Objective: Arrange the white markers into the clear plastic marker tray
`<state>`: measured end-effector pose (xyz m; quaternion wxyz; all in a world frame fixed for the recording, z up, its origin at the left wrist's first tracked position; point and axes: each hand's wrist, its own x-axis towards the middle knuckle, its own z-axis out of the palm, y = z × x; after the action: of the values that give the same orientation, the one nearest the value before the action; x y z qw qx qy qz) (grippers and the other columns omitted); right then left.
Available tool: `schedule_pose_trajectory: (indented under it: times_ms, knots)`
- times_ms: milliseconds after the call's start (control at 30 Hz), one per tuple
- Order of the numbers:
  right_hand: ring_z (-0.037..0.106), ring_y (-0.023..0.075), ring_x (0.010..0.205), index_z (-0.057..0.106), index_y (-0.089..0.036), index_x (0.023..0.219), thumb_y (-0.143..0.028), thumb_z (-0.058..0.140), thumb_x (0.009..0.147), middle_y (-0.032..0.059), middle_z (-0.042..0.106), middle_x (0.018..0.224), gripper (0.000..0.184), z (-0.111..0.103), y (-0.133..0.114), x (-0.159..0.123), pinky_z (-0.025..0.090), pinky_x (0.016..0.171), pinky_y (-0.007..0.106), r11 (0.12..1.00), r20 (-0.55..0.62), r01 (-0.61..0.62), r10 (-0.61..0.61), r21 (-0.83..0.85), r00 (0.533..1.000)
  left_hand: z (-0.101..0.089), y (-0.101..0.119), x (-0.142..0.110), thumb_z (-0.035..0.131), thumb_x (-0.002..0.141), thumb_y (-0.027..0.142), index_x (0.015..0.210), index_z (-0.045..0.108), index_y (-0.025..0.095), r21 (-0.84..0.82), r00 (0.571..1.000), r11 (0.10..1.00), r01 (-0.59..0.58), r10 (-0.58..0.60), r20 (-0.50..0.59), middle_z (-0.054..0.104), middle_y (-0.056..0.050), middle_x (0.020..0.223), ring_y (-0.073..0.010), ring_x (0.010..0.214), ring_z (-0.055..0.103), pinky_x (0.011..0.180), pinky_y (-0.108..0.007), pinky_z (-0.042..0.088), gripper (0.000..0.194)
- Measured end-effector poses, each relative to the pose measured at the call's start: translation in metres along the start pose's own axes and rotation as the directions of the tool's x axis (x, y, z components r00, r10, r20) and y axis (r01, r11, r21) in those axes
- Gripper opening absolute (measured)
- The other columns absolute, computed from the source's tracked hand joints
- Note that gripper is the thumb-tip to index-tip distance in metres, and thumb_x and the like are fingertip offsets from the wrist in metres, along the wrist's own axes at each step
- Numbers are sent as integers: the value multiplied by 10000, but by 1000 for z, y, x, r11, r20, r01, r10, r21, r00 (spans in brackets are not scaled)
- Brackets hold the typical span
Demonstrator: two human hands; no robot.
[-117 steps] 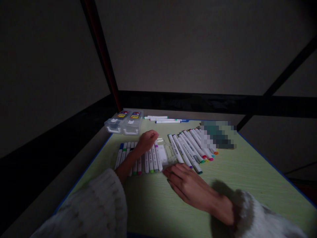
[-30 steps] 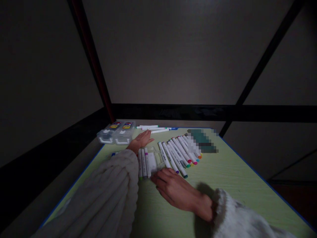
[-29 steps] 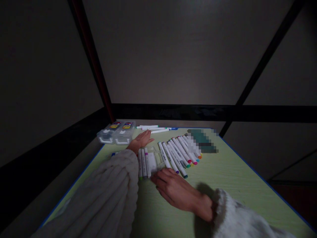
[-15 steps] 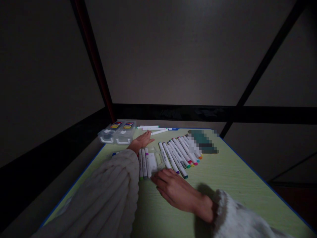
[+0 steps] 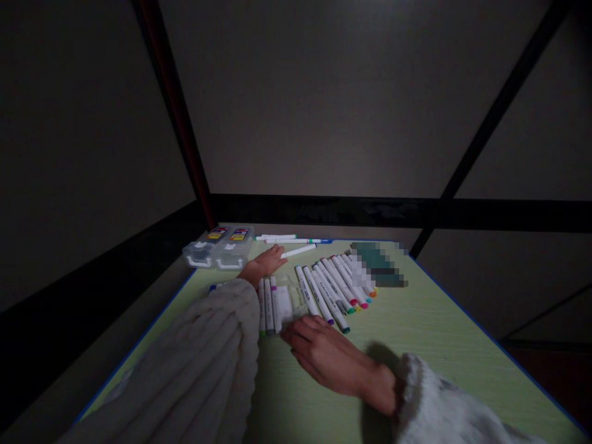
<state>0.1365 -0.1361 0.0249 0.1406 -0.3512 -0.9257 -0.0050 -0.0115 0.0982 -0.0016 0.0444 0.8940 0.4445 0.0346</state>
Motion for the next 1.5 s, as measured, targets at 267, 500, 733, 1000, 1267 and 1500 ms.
schedule_pose_trajectory:
  times_ms: [267,500,733,1000,1267,1500]
  knots:
    - [482,188,846,508,-143,1110,-140,407,848,64,573,899,281,-2,0,1,392,748,319,1000,1,2,-2,-6,1000,-3,-1,3,362,852,252,1032,440,157,-24,1000,999,24,-24,4,477,-103,1159,-183,1067,480,913,-301,363,218]
    - [480,190,856,493,-149,1131,-141,407,850,60,571,911,294,-2,0,0,393,759,321,1000,4,-6,6,-5,1000,-9,0,8,404,819,241,1026,481,143,-58,997,995,80,-79,3,508,-141,1179,-225,1092,481,897,-323,377,242]
    - [483,195,856,478,-150,1153,-138,414,849,58,572,936,311,-1,-1,0,398,751,329,1000,21,-6,7,-13,1000,-19,2,-1,427,805,237,934,508,146,-112,990,985,129,-135,-51,595,-126,1031,-224,949,556,808,-315,411,177]
    - [487,198,895,526,-132,1082,-116,391,849,75,578,965,270,-1,-1,1,401,783,340,1000,25,-2,2,8,1000,-31,7,-34,467,770,216,869,501,170,-242,942,952,186,-243,-233,617,-49,791,-181,744,570,663,-276,414,115]
    - [494,194,910,548,-142,1041,-126,392,852,74,582,971,245,-1,0,-1,407,784,342,999,-6,-13,13,40,1000,-29,17,-62,489,727,230,697,461,179,-546,851,837,39,-314,-420,513,41,543,-121,545,521,538,-221,372,65]
    - [496,193,896,546,-144,1063,-135,382,860,74,584,951,261,-2,-1,1,411,770,340,999,-2,-8,9,34,1000,-28,40,-91,516,682,237,665,469,168,-723,843,686,-79,-341,-416,492,57,533,-90,506,465,484,-195,336,85]
